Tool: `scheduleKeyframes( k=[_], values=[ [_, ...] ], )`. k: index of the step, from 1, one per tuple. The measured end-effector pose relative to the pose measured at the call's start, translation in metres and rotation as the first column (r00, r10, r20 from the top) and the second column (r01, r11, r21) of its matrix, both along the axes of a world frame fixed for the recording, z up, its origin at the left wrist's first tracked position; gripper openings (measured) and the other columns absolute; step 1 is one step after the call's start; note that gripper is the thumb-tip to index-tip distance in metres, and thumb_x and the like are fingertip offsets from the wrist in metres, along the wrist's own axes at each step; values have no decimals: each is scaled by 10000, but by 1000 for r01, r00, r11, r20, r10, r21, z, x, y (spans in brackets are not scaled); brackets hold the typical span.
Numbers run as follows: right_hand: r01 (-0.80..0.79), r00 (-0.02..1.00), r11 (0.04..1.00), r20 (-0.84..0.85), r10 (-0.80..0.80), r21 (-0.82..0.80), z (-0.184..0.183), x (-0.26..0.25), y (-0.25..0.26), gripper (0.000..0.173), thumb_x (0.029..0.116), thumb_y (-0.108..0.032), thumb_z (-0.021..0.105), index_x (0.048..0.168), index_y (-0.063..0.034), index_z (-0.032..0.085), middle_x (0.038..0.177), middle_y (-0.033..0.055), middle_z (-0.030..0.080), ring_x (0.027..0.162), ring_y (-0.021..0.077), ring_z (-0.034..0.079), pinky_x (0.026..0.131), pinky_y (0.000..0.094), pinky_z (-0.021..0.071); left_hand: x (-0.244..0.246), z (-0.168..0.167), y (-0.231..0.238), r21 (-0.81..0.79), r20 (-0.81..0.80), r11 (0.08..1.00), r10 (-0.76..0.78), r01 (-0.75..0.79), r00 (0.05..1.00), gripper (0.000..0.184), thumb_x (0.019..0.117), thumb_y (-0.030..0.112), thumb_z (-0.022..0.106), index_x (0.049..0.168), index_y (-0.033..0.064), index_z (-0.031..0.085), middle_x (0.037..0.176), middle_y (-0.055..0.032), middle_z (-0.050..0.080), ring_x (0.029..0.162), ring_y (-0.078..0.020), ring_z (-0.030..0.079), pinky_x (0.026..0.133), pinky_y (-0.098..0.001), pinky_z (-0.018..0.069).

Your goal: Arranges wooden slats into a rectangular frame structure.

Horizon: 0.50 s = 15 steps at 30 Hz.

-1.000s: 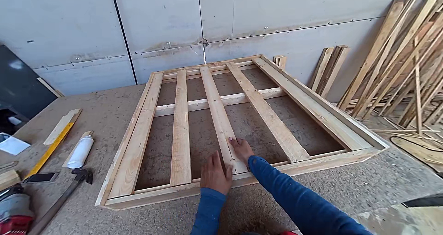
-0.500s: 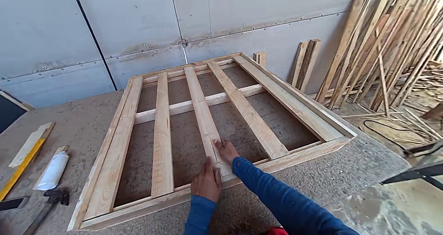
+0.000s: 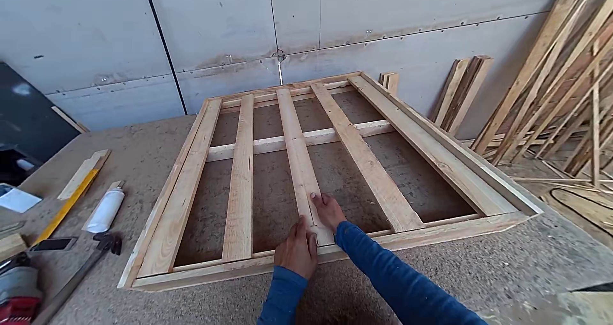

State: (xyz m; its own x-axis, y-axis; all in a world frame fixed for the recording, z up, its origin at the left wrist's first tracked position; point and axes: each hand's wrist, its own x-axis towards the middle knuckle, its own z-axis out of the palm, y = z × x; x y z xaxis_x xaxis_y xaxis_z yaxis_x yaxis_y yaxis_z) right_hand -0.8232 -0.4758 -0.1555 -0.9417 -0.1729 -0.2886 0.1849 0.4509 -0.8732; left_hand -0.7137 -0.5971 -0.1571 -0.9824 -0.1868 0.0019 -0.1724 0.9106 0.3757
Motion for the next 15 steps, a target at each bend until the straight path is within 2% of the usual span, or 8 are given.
scheduleKeyframes(
  k=[3,4,6,8,11,12,13,15],
  values=[
    [-62,998,995,0,62,80,14,3,2,522,1071,-471,473,1391,-68,565,1160,199,704,1094,343,684,970,561,528,8,-8,-3,-37,-145,999,13,-18,989,593,1033,452,482,1482,69,543,1320,-116,689,955,-272,758,772,-491,627],
    [-98,992,979,-55,109,180,23,2,13,594,1053,-477,504,1496,-82,479,1229,183,696,1156,334,672,1010,555,516,9,-12,0,-48,-203,999,-2,-8,979,582,1030,452,498,1461,67,567,1271,-117,710,926,-271,762,746,-494,631],
    [-51,938,901,-288,191,431,39,3,42,702,997,-546,571,1544,-125,445,1360,114,646,1274,297,605,1054,540,488,13,-15,2,-69,-272,997,-40,22,961,557,1031,450,505,1439,80,590,1193,-110,737,895,-263,763,715,-500,629],
    [135,844,801,-492,216,583,51,-1,82,798,883,-616,685,1514,-165,495,1435,154,577,1364,388,495,1081,634,407,25,-5,4,-90,-304,995,-62,36,951,543,1035,459,504,1445,113,588,1149,-109,746,883,-267,758,713,-507,625],
    [220,930,724,-365,48,654,56,-13,137,1203,656,-707,833,1611,-181,323,1630,244,315,1490,540,246,1100,799,259,39,10,10,-117,-335,992,-77,40,939,518,1014,410,538,1421,99,613,1057,-144,763,822,-319,758,690,-527,619],
    [212,959,717,-284,-20,664,54,-16,148,1274,625,-711,853,1631,-202,261,1641,234,291,1458,532,313,1052,783,340,40,11,11,-128,-336,991,-76,35,939,510,1007,389,543,1416,95,618,1028,-149,765,799,-323,756,680,-527,617],
    [214,968,721,-242,-67,659,48,-19,155,1298,608,-723,855,1636,-215,248,1598,225,358,1336,502,474,951,723,463,40,10,12,-136,-337,990,-72,27,939,504,1001,372,548,1416,94,620,1012,-151,765,780,-319,754,673,-524,616],
    [214,972,761,-214,-101,612,40,-23,161,1193,670,-665,843,1629,-248,268,1467,212,503,1079,427,651,820,622,558,39,8,13,-156,-348,988,-71,17,935,501,989,355,553,1413,99,625,977,-141,763,737,-303,745,641,-515,612]
  ],
)
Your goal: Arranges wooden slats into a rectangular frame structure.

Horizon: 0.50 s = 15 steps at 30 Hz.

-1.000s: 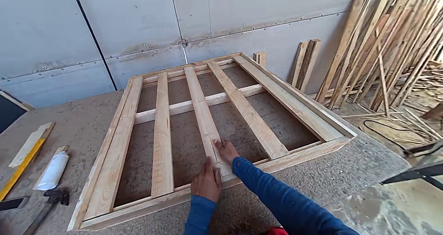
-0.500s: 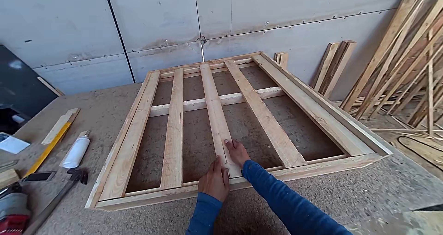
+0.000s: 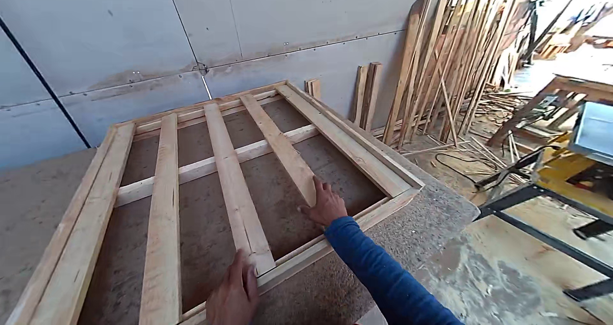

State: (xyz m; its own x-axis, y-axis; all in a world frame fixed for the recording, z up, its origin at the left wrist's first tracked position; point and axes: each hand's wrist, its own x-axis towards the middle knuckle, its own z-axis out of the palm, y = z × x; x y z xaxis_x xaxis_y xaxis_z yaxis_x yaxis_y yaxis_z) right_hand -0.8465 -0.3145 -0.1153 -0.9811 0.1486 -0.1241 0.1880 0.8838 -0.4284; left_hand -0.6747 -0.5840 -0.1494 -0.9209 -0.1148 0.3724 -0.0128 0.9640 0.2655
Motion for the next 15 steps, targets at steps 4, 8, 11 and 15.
scheduleKeyframes(
  k=[4,8,11,15],
  values=[
    [11,1000,998,26,-10,-61,-2,-5,2,1098,747,-617,803,1636,-268,261,1434,200,535,980,378,688,813,600,565,0,-10,-4,-23,-57,1000,-18,17,998,519,976,382,544,1414,117,628,925,-122,760,661,-279,725,581,-493,601],
    [15,999,999,53,-13,-41,-7,-6,4,1119,755,-650,784,1645,-236,248,1439,190,537,1015,364,686,837,580,566,2,-20,-7,-19,-96,1000,-15,14,995,509,971,386,549,1392,121,653,904,-114,761,646,-262,721,571,-481,599],
    [27,998,999,59,-24,-48,-6,-11,4,1120,756,-642,784,1645,-221,248,1438,182,543,1023,357,687,845,576,562,-1,-23,-7,-15,-123,1000,4,-6,992,502,955,385,555,1365,123,678,876,-100,760,641,-246,718,571,-467,597],
    [30,999,998,44,-27,-48,-7,-6,6,1138,755,-632,792,1649,-206,231,1425,194,544,1022,367,681,845,576,561,5,-19,-5,-3,-85,1000,0,-1,996,503,962,366,554,1383,113,663,879,-106,755,610,-242,702,546,-472,588]
  ],
)
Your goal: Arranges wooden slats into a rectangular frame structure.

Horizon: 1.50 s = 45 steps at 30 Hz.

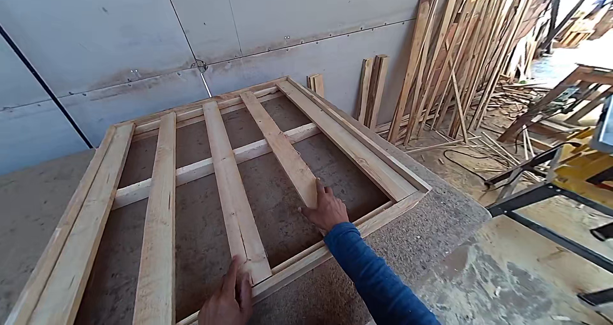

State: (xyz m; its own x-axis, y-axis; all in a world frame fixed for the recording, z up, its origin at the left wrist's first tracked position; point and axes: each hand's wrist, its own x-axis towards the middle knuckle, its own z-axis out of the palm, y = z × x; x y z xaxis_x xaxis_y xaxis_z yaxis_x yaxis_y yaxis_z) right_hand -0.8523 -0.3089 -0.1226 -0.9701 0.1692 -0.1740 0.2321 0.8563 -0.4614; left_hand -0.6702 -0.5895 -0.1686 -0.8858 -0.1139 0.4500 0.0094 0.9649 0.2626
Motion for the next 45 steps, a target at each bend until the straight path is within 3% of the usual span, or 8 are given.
scheduleKeyframes(
  k=[12,16,18,19,21,23,29,45],
  values=[
    [10,1000,1000,19,-10,12,3,-1,-1,1176,749,-632,798,1652,-174,200,1424,198,544,1018,369,685,846,579,561,-1,-1,-4,-2,-15,1000,-6,6,1000,495,951,367,563,1361,116,682,906,-107,766,626,-249,715,550,-465,590],
    [7,999,1000,-49,-6,26,-2,1,-2,1187,726,-652,804,1648,-192,217,1403,196,562,961,385,691,793,600,569,-3,12,1,37,92,999,-8,4,996,512,990,369,550,1430,117,619,1007,-119,765,713,-265,741,607,-488,611],
    [16,997,1000,-74,-14,25,-3,2,-2,1191,719,-652,814,1647,-206,216,1395,198,569,966,394,690,791,612,563,-17,16,4,121,240,989,48,-79,970,659,990,525,544,1522,137,511,1104,-109,760,826,-277,756,680,-525,614],
    [23,995,1000,-96,-21,21,-3,2,-3,1193,714,-646,823,1645,-211,217,1393,199,570,987,402,686,792,614,563,-31,19,6,157,360,976,87,-152,929,848,944,673,532,1581,128,407,1192,-116,738,923,-290,752,753,-551,607],
    [28,990,1000,-137,-27,8,-4,6,-3,1204,705,-639,842,1644,-216,218,1407,196,563,1079,430,653,812,628,558,-62,33,16,182,545,947,127,-264,829,1250,758,871,588,1640,73,204,1385,-169,637,1092,-336,714,885,-596,575],
    [19,986,1000,-165,-18,6,-5,6,-3,1202,695,-648,851,1639,-217,245,1418,192,565,1122,440,639,828,646,548,-85,39,26,141,636,937,161,-318,755,1411,629,895,677,1648,75,145,1466,-198,552,1138,-345,686,920,-576,566],
    [26,985,1000,-169,-24,10,-2,5,-7,1118,711,-610,860,1604,-198,330,1417,193,562,1074,431,660,838,648,543,-96,34,32,70,675,942,197,-327,711,1347,633,754,750,1648,84,171,1478,-229,494,1079,-333,685,881,-482,585],
    [-3,965,999,-261,16,50,-19,2,-1,1131,682,-617,881,1590,-185,362,1402,242,569,1064,481,659,826,694,524,-94,45,24,178,739,924,102,-340,666,1277,663,687,756,1631,56,213,1540,-242,423,1139,-335,666,925,-483,575]
  ],
)
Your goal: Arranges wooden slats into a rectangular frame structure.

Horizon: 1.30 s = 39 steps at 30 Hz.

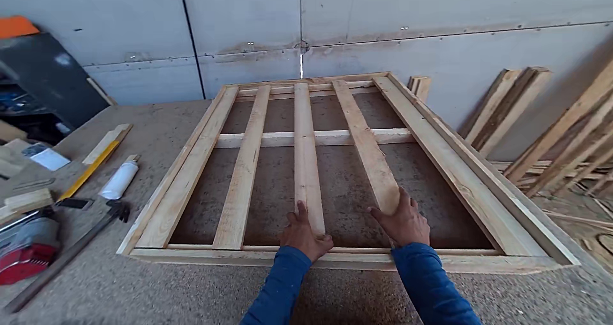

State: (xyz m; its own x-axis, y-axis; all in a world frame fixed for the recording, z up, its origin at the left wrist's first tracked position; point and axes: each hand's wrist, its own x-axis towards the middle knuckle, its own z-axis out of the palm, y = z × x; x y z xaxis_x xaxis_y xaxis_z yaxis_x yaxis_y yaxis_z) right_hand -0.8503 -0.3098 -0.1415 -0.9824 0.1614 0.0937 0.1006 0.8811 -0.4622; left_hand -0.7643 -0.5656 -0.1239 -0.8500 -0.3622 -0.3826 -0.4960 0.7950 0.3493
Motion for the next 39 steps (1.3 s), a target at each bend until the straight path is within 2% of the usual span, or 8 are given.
scheduleKeyframes(
  k=[5,8,10,13,16,20,24,39],
  values=[
    [-33,997,999,-67,30,-32,-7,2,4,1150,648,-635,895,1571,-167,392,1392,275,561,1127,523,623,850,723,514,25,2,-38,53,-169,996,-61,71,984,1193,732,841,646,1610,99,328,1568,-200,439,1389,-354,499,1125,-543,432],
    [-95,980,995,-178,87,-37,-6,4,9,1115,669,-624,881,1540,-97,426,1423,313,514,1291,554,498,996,734,438,90,15,-91,-91,-564,979,100,-182,820,771,892,667,649,1451,140,588,1474,-139,568,1372,-304,533,1131,-531,442],
    [-147,946,989,-297,131,-31,-4,7,7,1026,718,-625,831,1506,-79,465,1441,319,492,1327,568,450,1030,761,370,131,26,-135,-130,-683,912,202,-389,702,736,866,635,706,1355,88,644,1365,-185,610,1257,-356,596,1051,-566,495],
    [-262,869,964,-443,220,-36,5,23,-18,863,808,-588,745,1448,-53,526,1439,308,501,1314,571,451,1032,773,335,139,32,-165,-140,-481,904,295,-405,826,1089,717,823,700,1511,109,487,1421,-215,558,1242,-413,592,997,-616,512],
    [-434,805,901,-459,376,-22,20,56,-75,707,875,-511,723,1387,-40,596,1395,269,568,1286,512,516,1040,735,381,105,18,-170,-57,-123,955,284,-293,951,1204,710,720,783,1651,226,218,1530,-222,460,1232,-423,603,972,-647,507],
    [-572,786,820,-286,548,0,12,83,-167,599,885,-615,667,1270,-157,707,1360,83,657,1317,313,566,1096,612,401,76,-4,-182,-71,-64,975,207,-211,976,1047,763,580,728,1622,147,314,1512,-271,454,1176,-407,644,965,-588,537],
    [-623,738,782,-309,600,29,-24,106,-213,577,883,-629,654,1262,-199,714,1329,26,676,1263,294,602,1041,584,456,69,-3,-183,-52,-15,979,195,-196,981,1055,782,574,713,1634,136,272,1512,-277,442,1176,-396,642,968,-562,540],
    [-806,578,591,-191,794,18,-39,134,-272,624,972,-603,570,1309,-87,668,1158,75,742,1086,267,706,956,464,568,70,-8,-183,-121,-90,973,189,-199,978,923,887,651,579,1629,177,304,1506,-272,458,1101,-400,671,892,-537,572]
  ],
)
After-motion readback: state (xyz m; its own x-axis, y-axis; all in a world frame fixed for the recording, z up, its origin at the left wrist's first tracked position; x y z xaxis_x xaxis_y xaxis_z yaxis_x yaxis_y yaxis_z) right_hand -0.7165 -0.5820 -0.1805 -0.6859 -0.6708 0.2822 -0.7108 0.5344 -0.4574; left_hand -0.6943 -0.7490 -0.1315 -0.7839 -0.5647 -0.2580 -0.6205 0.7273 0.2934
